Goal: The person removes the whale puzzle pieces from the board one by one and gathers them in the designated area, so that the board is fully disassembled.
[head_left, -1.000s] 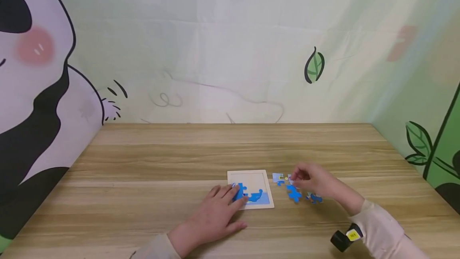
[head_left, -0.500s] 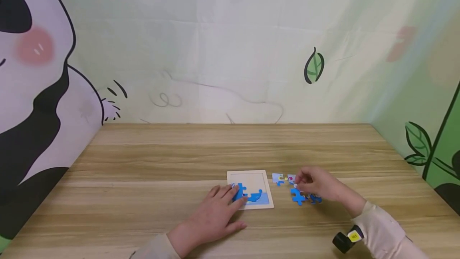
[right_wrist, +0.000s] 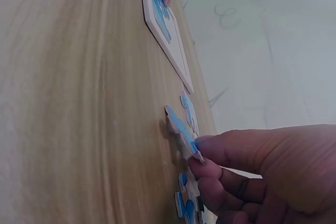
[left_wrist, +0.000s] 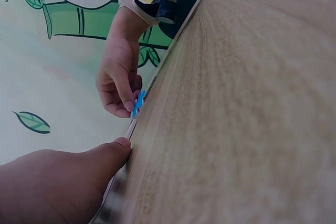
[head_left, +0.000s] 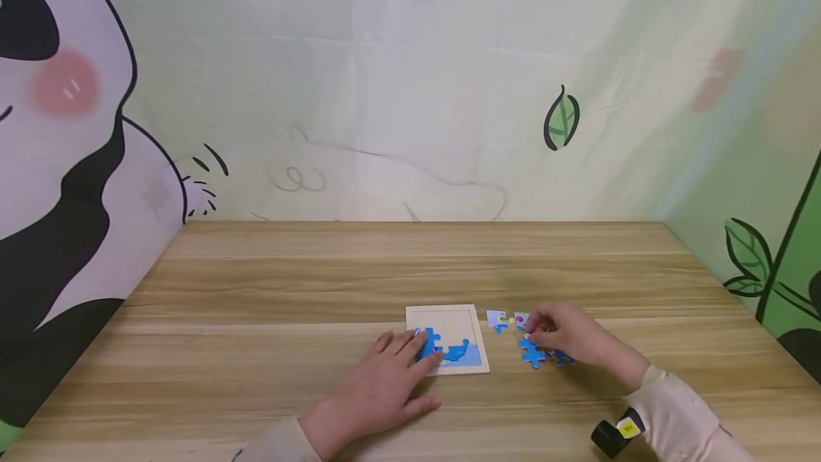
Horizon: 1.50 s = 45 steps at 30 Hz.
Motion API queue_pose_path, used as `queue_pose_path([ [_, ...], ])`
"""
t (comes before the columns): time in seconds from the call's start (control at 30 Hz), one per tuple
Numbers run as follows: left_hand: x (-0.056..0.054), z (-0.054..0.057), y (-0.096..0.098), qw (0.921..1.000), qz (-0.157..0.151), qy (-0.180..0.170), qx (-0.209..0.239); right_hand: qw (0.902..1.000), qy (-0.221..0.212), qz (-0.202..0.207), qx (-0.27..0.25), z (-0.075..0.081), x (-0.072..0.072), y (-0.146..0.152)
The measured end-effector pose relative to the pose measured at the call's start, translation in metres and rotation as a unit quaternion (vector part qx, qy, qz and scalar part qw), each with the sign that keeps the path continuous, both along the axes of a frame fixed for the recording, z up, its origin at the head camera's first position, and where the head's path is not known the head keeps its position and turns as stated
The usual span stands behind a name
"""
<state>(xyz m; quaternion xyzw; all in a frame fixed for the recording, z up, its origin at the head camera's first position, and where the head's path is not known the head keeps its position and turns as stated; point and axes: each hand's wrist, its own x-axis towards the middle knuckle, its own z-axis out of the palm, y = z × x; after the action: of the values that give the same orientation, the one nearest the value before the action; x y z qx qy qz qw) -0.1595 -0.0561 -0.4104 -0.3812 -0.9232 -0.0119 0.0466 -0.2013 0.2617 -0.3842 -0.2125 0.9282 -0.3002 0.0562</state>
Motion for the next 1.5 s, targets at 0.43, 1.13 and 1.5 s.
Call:
queue_pose_path([
  [0.43, 0.000, 0.000, 0.000, 1.0000, 0.000, -0.001, -0.005, 0.9995, -0.018, -0.023, 0.011, -0.002, 0.000, -0.003],
  [1.13, 0.001, 0.002, 0.000, 0.9999, 0.002, -0.001, -0.017, 0.9997, 0.017, -0.016, -0.004, 0.015, -0.003, -0.022],
  [1.5, 0.003, 0.005, 0.003, 0.9994, -0.006, 0.014, -0.031, 0.9995, 0.022, -0.009, -0.020, 0.018, -0.008, -0.040],
])
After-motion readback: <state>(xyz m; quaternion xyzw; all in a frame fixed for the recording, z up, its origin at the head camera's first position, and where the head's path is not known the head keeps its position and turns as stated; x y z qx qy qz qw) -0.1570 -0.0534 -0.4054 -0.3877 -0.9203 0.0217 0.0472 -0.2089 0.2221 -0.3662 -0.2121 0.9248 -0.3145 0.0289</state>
